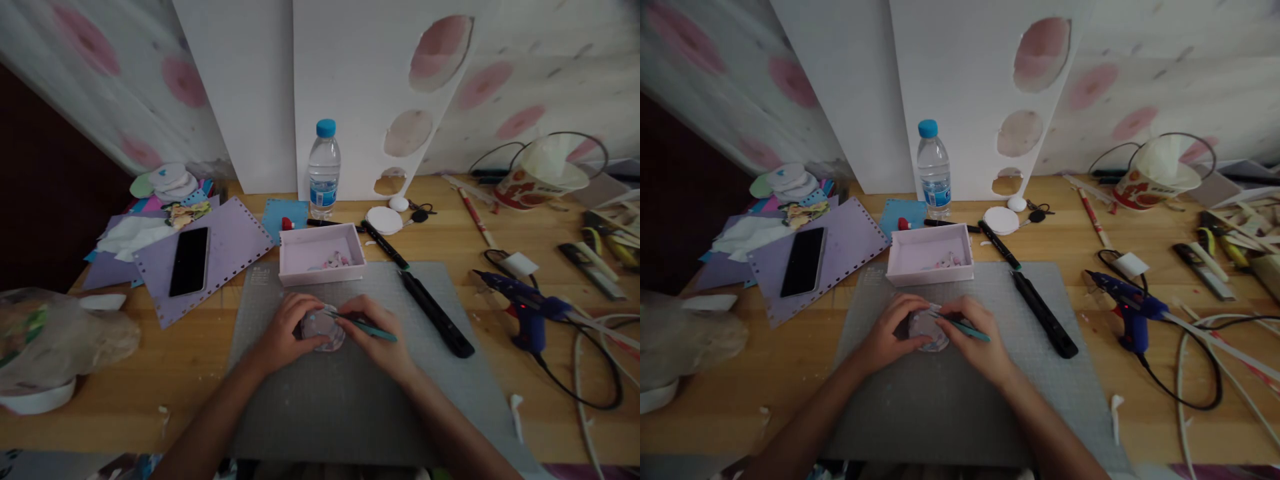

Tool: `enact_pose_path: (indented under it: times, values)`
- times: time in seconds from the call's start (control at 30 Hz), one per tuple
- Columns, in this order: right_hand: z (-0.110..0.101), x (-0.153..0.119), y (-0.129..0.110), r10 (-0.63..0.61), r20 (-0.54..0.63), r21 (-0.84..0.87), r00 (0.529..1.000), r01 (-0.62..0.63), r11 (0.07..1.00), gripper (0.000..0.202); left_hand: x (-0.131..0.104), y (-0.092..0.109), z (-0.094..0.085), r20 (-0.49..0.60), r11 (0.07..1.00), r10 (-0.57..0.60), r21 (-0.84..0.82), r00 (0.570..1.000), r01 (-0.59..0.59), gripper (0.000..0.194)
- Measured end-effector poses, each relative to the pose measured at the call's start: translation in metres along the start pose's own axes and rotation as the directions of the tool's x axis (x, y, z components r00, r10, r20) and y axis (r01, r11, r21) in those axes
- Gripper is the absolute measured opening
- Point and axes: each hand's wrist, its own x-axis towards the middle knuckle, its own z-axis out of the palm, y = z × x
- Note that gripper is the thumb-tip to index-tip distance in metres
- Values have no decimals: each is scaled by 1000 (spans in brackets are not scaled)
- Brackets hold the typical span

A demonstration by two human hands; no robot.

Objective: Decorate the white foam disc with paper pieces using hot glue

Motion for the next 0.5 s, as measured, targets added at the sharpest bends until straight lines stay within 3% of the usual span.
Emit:
enact_pose_path:
  times: [0.23, 0.5]
  values:
    - [4, -5, 3, 93, -41, 73, 995, -89, 993, 15, 1, 0, 0, 1, 1000, 5, -6, 1000, -5, 45]
    - [6, -8, 5, 46, -57, 49, 997, -44, 998, 14, 2, 1, -1, 0, 1000, -5, -2, 1000, 5, 44]
